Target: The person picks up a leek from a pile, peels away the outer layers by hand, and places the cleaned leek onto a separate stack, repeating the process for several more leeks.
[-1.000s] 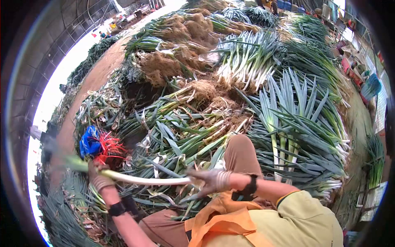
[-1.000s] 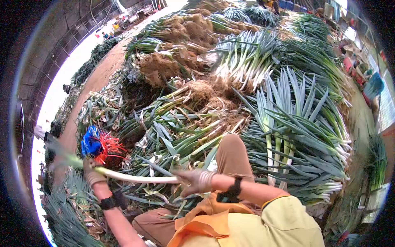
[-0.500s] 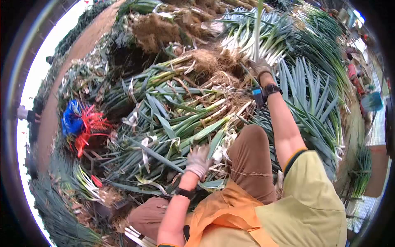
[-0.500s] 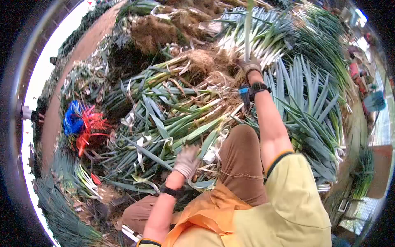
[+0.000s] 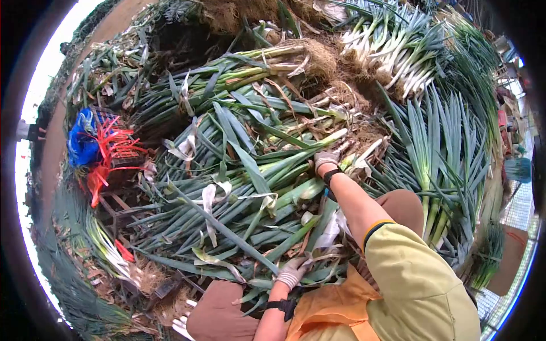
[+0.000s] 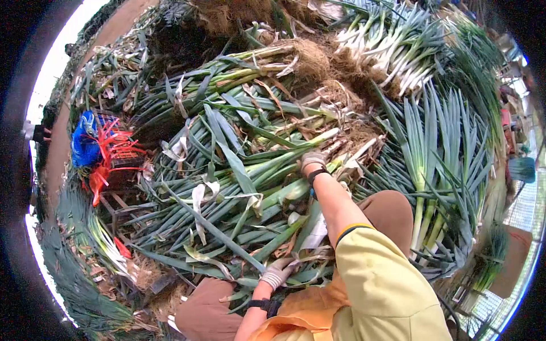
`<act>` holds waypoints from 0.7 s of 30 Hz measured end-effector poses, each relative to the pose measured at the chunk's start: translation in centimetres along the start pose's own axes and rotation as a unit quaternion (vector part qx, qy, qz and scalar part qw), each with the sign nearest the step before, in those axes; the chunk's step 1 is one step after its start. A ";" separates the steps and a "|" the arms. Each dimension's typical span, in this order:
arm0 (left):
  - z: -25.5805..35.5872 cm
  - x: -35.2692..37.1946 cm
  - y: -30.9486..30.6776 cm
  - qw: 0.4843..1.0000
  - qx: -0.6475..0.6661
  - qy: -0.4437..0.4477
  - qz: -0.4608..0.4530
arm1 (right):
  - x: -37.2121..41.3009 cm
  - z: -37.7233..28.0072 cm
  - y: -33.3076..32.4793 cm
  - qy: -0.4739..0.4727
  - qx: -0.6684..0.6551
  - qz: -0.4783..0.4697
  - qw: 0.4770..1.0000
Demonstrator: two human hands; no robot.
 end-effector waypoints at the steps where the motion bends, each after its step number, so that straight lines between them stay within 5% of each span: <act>1: -0.6 -0.4 -0.3 0.998 0.021 0.035 0.049 | -0.3 -0.9 -0.5 -0.034 0.048 0.004 0.998; 4: -1.8 -1.6 -0.4 0.999 0.015 -0.011 0.038 | 1.8 -2.6 -3.4 -0.113 0.131 0.013 0.985; 6: -1.4 -1.8 -0.8 0.999 -0.026 -0.019 0.030 | 5.3 -3.9 -5.5 -0.190 0.153 -0.072 0.967; 9: -2.2 -2.4 -1.8 0.985 -0.117 -0.087 0.094 | 9.2 -4.5 -9.1 -0.288 0.178 -0.074 0.938; 12: 4.9 0.5 -6.3 0.954 -0.104 0.052 0.276 | 12.9 -4.6 -12.4 -0.294 0.193 -0.031 0.936; 14: 7.6 2.2 -8.6 0.926 0.050 0.123 0.352 | 19.4 -6.3 -16.6 -0.323 0.160 0.006 0.933; 15: 7.9 1.4 -8.6 0.907 0.274 0.134 0.291 | 21.8 -6.7 -17.7 -0.337 0.182 0.029 0.923; 18: 13.8 0.7 -8.5 0.650 0.736 0.189 0.018 | 29.5 -6.3 -22.8 -0.380 0.192 0.116 0.897; 20: 19.7 5.0 -10.3 0.546 0.773 0.319 -0.060 | 36.7 -5.4 -27.8 -0.417 0.189 0.214 0.863; 21: 21.7 8.0 -11.5 0.576 0.668 0.471 -0.014 | 39.2 -4.4 -29.3 -0.414 0.207 0.259 0.848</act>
Point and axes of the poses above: each hand's wrist, its own x-axis away from the middle knuckle, its own y-axis out of the palm, z = x × y, the point moved 10 cm from there along -x, towards the middle knuckle, and after that the axes turned 1 degree about -y, right-handed, at the moved point
